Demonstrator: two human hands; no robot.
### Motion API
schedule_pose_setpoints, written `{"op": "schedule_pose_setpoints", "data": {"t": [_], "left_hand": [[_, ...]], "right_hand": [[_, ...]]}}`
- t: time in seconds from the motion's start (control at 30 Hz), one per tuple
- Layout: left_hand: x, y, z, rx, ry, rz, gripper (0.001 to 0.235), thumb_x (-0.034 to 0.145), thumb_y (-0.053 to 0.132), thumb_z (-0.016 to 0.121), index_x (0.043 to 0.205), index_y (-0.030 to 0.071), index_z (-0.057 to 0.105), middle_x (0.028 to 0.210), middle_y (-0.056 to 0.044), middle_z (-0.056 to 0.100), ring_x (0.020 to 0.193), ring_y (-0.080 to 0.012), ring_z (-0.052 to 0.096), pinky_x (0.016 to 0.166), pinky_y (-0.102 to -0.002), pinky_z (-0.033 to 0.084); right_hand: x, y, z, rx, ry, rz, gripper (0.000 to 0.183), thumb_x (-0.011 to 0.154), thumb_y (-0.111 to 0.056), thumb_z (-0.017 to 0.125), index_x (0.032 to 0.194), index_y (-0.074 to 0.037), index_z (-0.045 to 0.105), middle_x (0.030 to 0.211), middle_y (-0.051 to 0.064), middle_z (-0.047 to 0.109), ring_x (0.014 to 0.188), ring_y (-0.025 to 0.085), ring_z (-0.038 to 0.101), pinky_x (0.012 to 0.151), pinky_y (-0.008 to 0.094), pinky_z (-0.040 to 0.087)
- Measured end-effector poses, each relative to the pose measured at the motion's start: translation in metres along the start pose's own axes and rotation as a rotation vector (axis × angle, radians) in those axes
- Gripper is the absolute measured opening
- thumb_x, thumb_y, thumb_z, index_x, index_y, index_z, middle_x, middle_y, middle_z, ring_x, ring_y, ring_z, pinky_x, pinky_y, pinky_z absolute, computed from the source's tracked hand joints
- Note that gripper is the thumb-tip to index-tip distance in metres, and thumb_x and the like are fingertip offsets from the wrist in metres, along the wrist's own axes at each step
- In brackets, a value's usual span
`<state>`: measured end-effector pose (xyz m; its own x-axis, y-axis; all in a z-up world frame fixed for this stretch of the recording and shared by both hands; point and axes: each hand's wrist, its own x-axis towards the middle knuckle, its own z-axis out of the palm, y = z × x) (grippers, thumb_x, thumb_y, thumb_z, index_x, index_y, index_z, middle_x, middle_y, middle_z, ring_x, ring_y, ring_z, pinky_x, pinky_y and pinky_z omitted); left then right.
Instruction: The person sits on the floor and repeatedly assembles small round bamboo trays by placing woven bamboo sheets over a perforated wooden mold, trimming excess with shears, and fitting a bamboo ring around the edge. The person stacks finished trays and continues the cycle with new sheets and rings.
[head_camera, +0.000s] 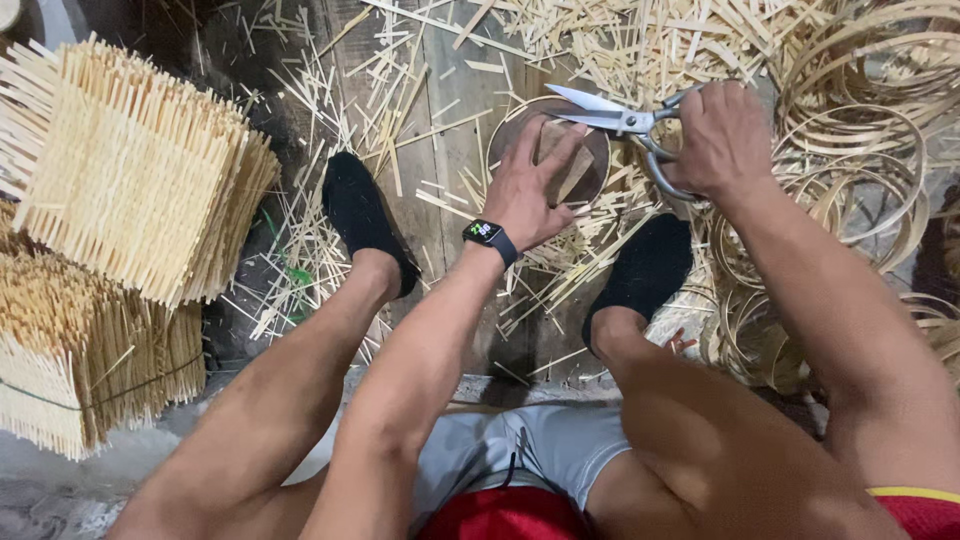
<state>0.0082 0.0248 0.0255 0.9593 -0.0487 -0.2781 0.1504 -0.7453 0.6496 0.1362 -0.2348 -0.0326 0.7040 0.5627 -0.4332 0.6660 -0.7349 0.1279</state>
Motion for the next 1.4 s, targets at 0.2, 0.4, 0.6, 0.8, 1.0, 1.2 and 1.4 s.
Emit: {"op": "schedule_pose_setpoints", "data": {"t": [0.2,0.4,0.6,0.8,1.0,1.2,1.4], "left_hand": [[0.004,-0.032,0.003,-0.133,-0.006,0.092,0.094,0.07,0.023,0.08,0.155,0.03,0.042,0.162,-0.018,0.035,0.147,-0.0408,0.042,0.119,-0.052,0.041],[0.046,-0.09,0.011,-0.183,0.226,-0.396,0.043,0.101,0.044,0.07,0.129,0.011,0.071,0.119,-0.017,0.073,0.11,-0.0348,0.067,0.099,-0.044,0.053],[0.061,-0.088,0.027,-0.604,0.251,-0.245,0.026,0.088,0.03,0.079,0.106,0.011,0.081,0.101,-0.009,0.079,0.092,-0.0232,0.074,0.082,-0.03,0.057],[0.049,-0.058,0.034,-0.392,0.341,-0.286,0.023,0.086,0.03,0.08,0.105,0.016,0.083,0.092,-0.008,0.076,0.083,-0.021,0.072,0.076,-0.03,0.055],[0.058,-0.081,0.041,-0.21,0.509,-0.177,0.025,0.094,0.03,0.076,0.107,0.009,0.08,0.1,-0.012,0.075,0.09,-0.0257,0.07,0.081,-0.035,0.053],[-0.004,-0.118,0.052,-0.583,0.222,-0.771,0.029,0.09,0.028,0.078,0.109,0.006,0.081,0.094,-0.013,0.081,0.077,-0.015,0.075,0.072,-0.034,0.058],[-0.002,-0.105,0.056,-0.776,0.27,-0.844,0.026,0.079,0.017,0.085,0.1,0.003,0.082,0.086,-0.009,0.081,0.07,-0.0137,0.072,0.065,-0.03,0.058]], "right_hand": [[0.005,0.011,0.026,0.33,-0.178,0.179,0.04,0.101,-0.051,0.064,0.114,-0.014,0.067,0.082,0.011,0.064,0.083,0.021,0.054,0.075,0.039,0.05],[0.009,0.005,0.033,0.584,0.18,0.56,0.072,0.075,-0.05,0.091,0.12,-0.001,0.063,0.111,0.013,0.059,0.095,0.023,0.055,0.082,0.041,0.051],[-0.005,-0.043,-0.008,1.329,-0.122,0.27,0.035,0.09,-0.023,0.081,0.119,-0.006,0.071,0.099,0.007,0.067,0.081,0.017,0.06,0.072,0.032,0.053],[-0.005,-0.067,-0.02,1.464,0.064,0.275,0.012,0.09,-0.015,0.082,0.094,-0.003,0.079,0.079,0.008,0.075,0.065,0.011,0.063,0.057,0.029,0.05],[-0.005,-0.067,-0.006,1.265,0.101,0.315,0.029,0.089,-0.023,0.084,0.101,0.002,0.076,0.078,0.01,0.073,0.063,0.013,0.065,0.057,0.034,0.052],[-0.018,-0.078,0.006,1.676,-0.226,0.56,0.024,0.097,-0.011,0.074,0.103,0.008,0.063,0.078,0.014,0.068,0.06,0.017,0.064,0.049,0.03,0.051],[-0.022,-0.08,0.016,1.837,-0.191,0.622,0.015,0.094,-0.006,0.072,0.103,0.001,0.062,0.08,0.008,0.067,0.063,0.013,0.067,0.055,0.026,0.06]]}}
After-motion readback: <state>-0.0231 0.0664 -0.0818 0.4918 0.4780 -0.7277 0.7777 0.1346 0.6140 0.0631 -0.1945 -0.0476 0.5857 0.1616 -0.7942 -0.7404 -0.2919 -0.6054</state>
